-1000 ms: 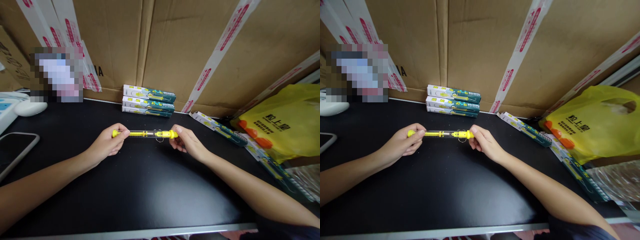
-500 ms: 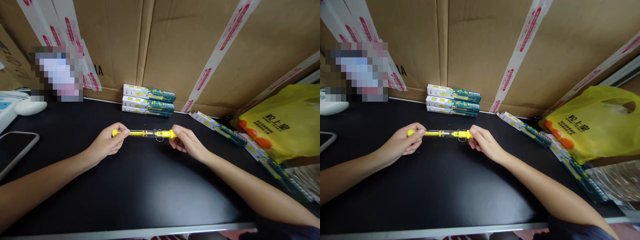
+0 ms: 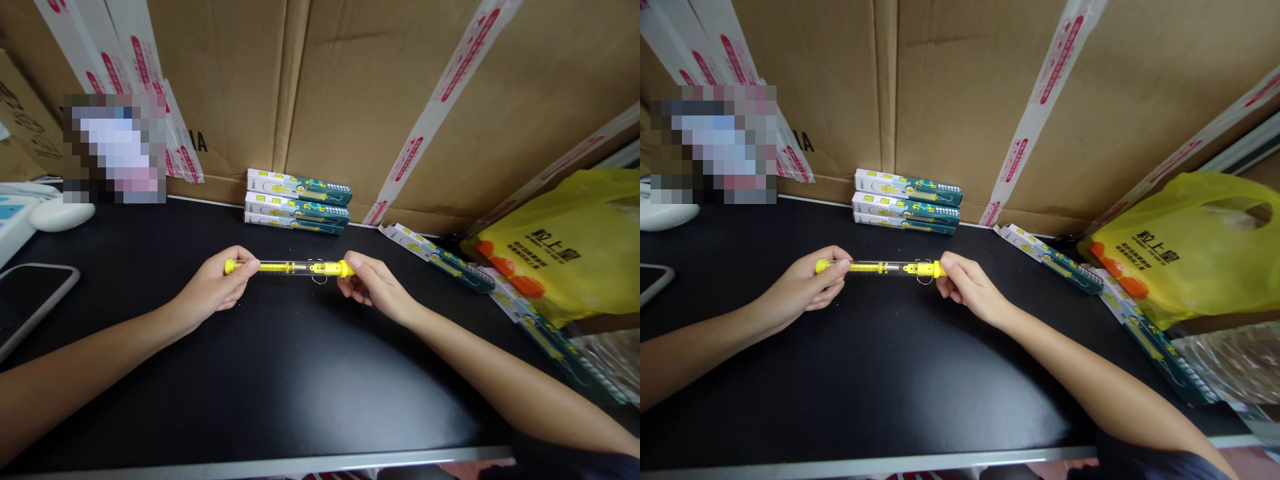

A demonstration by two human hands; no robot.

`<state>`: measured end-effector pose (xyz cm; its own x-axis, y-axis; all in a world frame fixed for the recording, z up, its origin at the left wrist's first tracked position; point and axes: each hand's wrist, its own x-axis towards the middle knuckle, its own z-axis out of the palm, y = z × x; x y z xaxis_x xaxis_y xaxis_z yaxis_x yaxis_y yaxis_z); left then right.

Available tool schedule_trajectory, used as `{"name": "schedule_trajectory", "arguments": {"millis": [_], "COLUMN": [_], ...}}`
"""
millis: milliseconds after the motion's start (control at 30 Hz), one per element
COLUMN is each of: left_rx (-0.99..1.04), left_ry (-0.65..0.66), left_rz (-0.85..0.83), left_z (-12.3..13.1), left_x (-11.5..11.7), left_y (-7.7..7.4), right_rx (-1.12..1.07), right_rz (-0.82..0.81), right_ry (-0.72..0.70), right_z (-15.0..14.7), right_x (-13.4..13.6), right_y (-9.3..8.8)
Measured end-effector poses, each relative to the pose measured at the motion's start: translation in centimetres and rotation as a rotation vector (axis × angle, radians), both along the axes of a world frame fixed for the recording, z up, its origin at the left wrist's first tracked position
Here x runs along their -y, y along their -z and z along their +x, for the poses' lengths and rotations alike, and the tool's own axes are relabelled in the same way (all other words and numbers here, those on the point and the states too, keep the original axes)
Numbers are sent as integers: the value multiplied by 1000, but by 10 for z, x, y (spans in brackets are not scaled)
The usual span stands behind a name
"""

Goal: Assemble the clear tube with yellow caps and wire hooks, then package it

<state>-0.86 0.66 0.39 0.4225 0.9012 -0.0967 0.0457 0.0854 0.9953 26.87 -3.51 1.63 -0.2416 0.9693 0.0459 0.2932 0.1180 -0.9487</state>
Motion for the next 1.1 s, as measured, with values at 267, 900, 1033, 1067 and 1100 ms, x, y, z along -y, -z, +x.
{"name": "schedule_trajectory", "arguments": {"millis": [267,900,1033,1067,1100], "left_rx": [-42,-187,-210,-217,-225], "left_ry": [-25,-3,3,-1,-6], "left_rz": [53,94,164,186,208], "left_z": [-1,-2,-2,-2,-2], "left_x": [-2,-3,0,1,1], "left_y": [1,0,1,1,0], "right_rx": [-164,-199,-200,-203,-205], "right_rz": [10,-2,2,0,-7], "right_ry": [-56,-84,-45,-36,-31], "right_z": [-1,2,3,3,2], "right_x": [-3,-7,-8,-8,-8], "right_y": [2,5,6,7,7]}}
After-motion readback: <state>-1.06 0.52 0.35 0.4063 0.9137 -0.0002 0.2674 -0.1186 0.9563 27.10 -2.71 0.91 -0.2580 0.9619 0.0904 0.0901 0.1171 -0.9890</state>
